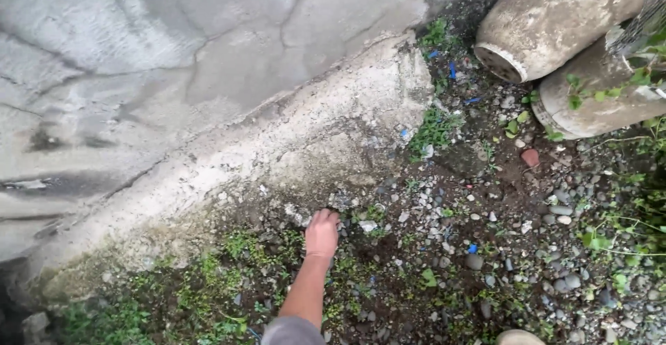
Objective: The person is pulling weeds from the ground in a garden area using their hands.
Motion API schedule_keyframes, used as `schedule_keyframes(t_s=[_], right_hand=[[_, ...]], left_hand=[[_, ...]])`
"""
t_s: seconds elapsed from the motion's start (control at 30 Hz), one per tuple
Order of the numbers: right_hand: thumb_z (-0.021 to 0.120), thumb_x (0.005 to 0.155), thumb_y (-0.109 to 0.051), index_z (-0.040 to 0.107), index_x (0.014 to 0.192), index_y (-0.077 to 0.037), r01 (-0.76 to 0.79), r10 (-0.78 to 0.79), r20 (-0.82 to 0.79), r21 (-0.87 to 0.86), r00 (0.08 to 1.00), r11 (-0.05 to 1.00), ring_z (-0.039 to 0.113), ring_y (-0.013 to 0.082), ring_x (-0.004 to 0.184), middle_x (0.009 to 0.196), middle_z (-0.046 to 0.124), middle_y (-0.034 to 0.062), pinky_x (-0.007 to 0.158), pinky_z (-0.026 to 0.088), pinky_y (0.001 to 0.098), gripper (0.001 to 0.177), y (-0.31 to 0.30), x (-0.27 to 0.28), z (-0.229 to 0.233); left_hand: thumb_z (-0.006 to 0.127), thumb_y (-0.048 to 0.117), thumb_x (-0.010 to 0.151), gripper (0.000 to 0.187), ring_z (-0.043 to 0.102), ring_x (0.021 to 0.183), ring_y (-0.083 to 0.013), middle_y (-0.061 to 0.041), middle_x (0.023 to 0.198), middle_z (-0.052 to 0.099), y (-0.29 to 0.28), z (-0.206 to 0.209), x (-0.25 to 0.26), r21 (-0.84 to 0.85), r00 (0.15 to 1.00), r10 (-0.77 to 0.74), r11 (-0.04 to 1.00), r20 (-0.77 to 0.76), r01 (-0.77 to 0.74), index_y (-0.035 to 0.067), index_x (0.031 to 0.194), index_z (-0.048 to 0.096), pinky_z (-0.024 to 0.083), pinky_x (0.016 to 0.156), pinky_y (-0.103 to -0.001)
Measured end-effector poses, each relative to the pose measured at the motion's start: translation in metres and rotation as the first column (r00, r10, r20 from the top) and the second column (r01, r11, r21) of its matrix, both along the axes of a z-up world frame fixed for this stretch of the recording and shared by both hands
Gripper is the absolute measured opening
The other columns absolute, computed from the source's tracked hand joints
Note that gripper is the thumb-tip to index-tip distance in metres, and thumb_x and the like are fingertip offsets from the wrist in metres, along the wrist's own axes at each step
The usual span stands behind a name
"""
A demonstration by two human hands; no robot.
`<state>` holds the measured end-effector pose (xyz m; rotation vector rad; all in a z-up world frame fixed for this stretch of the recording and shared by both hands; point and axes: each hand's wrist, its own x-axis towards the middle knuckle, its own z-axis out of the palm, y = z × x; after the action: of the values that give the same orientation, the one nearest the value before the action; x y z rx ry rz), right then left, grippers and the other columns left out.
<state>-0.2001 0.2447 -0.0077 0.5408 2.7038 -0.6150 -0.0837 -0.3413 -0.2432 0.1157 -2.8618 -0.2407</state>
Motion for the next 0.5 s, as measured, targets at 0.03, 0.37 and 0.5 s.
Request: schedule_keyframes(t_s=[0.03, 0.37, 0.5], right_hand=[[0.057, 0.111, -0.028, 0.066, 0.138, -0.010, 0.000, 0.000, 0.005, 0.014, 1.000, 1.000, 0.069, 0.0266, 0.065, 0.105, 0.080, 0.0171, 0.045, 0.045, 0.0338, 0.033, -0.037, -0.006, 0.008], [0.057, 0.102, -0.027, 0.062, 0.133, -0.011, -0.454, 0.437, -0.145, -0.120, 0.888, 0.883, 0.071, 0.0268, 0.104, 0.131, 0.064, 0.0119, 0.084, 0.066, 0.0391, 0.035, -0.222, -0.103, -0.018], [0.068, 0.088, -0.055, 0.041, 0.152, -0.005, -0.637, 0.645, -0.244, 0.124, 0.724, 0.761, 0.051, 0.0279, 0.121, 0.136, 0.054, 0.0131, 0.103, 0.050, 0.0436, 0.086, -0.257, -0.135, -0.058]], left_hand=[[0.072, 0.032, 0.083, 0.014, 0.061, 0.084, -0.0191, 0.003, 0.081, 0.054, 0.004, 0.002, -0.004, 0.036, 0.999, 0.015, 0.999, 0.030, -0.016, 0.020, 0.081, 0.065, 0.057, 0.068, -0.030], [0.055, -0.005, 0.098, 0.023, 0.069, 0.078, -0.0120, -0.005, 0.098, 0.073, 0.101, 0.145, -0.006, 0.156, 0.354, -0.030, 0.930, 0.935, -0.332, 0.012, 0.097, 0.070, 0.064, 0.082, -0.023], [0.063, 0.005, 0.098, 0.013, 0.070, 0.089, -0.0134, -0.007, 0.102, 0.072, 0.174, 0.214, 0.006, 0.325, 0.140, -0.299, 0.917, 0.944, -0.231, 0.009, 0.108, 0.070, 0.060, 0.093, -0.030]])
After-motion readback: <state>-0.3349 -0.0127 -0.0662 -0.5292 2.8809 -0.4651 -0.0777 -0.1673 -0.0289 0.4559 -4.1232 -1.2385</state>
